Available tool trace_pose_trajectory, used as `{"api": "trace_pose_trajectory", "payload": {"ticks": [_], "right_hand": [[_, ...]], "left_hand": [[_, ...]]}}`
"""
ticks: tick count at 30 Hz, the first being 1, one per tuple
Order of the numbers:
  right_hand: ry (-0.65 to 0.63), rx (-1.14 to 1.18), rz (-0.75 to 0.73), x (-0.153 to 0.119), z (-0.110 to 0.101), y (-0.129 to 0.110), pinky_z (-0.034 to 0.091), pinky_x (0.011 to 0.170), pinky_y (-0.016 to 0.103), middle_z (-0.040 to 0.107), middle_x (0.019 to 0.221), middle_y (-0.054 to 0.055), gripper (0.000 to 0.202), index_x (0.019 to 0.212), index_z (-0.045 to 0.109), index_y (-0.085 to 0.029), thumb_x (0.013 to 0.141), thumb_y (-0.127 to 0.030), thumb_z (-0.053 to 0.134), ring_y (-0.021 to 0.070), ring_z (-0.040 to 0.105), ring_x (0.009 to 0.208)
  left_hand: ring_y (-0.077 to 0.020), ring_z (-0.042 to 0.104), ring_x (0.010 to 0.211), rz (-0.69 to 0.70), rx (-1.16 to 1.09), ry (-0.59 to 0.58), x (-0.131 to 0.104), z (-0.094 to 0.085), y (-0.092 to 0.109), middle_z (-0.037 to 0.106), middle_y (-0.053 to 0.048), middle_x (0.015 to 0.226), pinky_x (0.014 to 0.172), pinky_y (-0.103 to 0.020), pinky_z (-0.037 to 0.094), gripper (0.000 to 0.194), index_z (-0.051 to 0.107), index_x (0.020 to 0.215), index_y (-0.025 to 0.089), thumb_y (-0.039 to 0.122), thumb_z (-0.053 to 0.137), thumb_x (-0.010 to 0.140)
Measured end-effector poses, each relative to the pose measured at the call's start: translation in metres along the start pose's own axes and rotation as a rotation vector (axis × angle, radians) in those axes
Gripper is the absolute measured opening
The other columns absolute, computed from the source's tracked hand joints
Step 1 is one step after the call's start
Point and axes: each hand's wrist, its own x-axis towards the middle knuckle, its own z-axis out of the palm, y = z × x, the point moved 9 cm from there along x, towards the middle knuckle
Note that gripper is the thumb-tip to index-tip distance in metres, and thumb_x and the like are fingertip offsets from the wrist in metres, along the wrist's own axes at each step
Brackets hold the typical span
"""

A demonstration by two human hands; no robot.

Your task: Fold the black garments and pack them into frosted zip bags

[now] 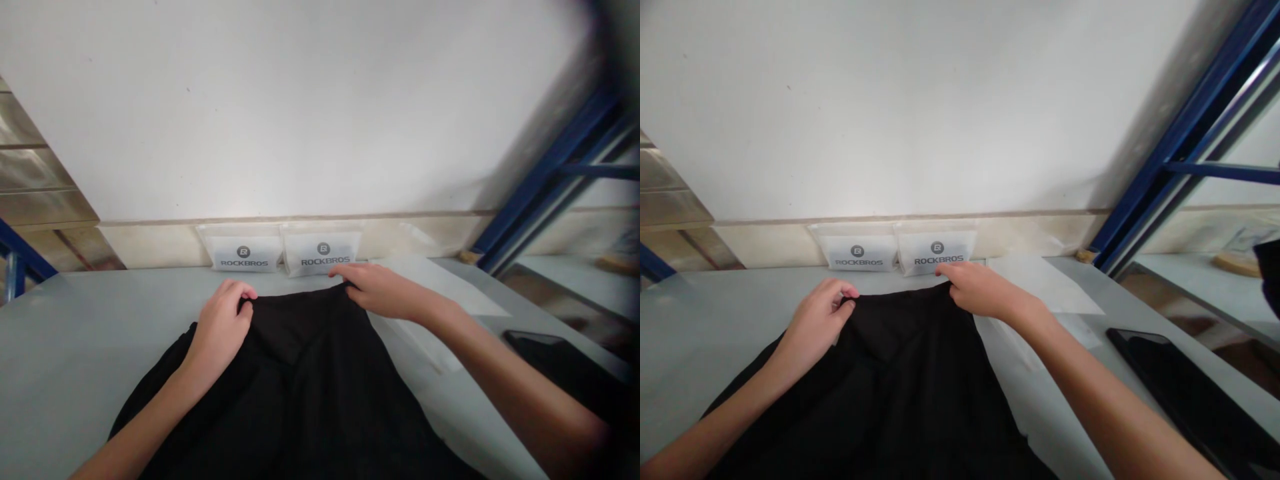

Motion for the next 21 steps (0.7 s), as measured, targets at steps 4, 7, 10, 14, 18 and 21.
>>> {"api": "trace_pose_trajectory", "payload": {"ticks": [4,7,10,14,18,21], "right_hand": [[0.09,-0.095,0.021,-0.007,-0.006,-0.028,0.041,0.085,0.047,0.06,0.104,0.016,0.029,0.1,0.061,-0.011,0.079,-0.001,0.043,0.0319,0.057,0.098],[0.118,-0.082,-0.066,-0.019,0.005,-0.064,0.037,0.095,0.048,0.055,0.12,0.014,0.027,0.113,0.058,-0.016,0.089,-0.018,0.047,0.0301,0.05,0.111],[0.06,0.002,-0.117,-0.036,0.034,-0.086,0.036,0.098,0.053,0.044,0.136,0.012,0.04,0.13,0.048,-0.02,0.094,-0.037,0.043,0.0323,0.041,0.124],[-0.011,0.063,-0.061,-0.052,0.066,-0.083,0.03,0.1,0.062,0.027,0.146,0.013,0.049,0.142,0.033,-0.02,0.097,-0.04,0.031,0.035,0.026,0.132],[0.007,0.08,-0.016,-0.056,0.071,-0.073,0.029,0.101,0.061,0.025,0.147,0.01,0.049,0.142,0.031,-0.023,0.098,-0.041,0.029,0.0334,0.022,0.133],[0.062,0.085,-0.012,-0.055,0.068,-0.072,0.031,0.1,0.062,0.029,0.145,0.01,0.047,0.141,0.035,-0.023,0.096,-0.04,0.034,0.0336,0.025,0.132]], "left_hand": [[-0.0315,0.052,0.109,0.057,0.117,0.045,-0.012,-0.006,0.004,0.053,-0.013,0.122,0.092,-0.047,0.04,0.029,0.059,0.108,0.015,0.025,0.04,0.088],[-0.0302,0.037,0.127,0.169,0.167,0.029,-0.025,0.0,0.022,0.045,-0.012,0.137,0.105,-0.048,0.028,0.038,0.053,0.123,0.016,0.028,0.035,0.092],[-0.0247,0.031,0.133,0.284,0.159,-0.204,-0.042,0.029,0.041,0.041,-0.006,0.142,0.11,-0.044,0.023,0.046,0.045,0.134,0.02,0.039,0.033,0.094],[-0.0256,0.026,0.136,0.31,0.124,-0.389,-0.056,0.058,0.04,0.027,-0.003,0.147,0.11,-0.047,0.023,0.056,0.035,0.14,0.025,0.053,0.03,0.092],[-0.0245,0.021,0.137,0.32,0.086,-0.392,-0.052,0.064,0.032,0.022,-0.003,0.149,0.111,-0.047,0.021,0.058,0.03,0.141,0.029,0.058,0.029,0.091],[-0.0232,0.022,0.137,0.342,0.08,-0.375,-0.045,0.065,0.032,0.023,-0.001,0.148,0.111,-0.045,0.022,0.057,0.032,0.14,0.03,0.058,0.029,0.091]]}}
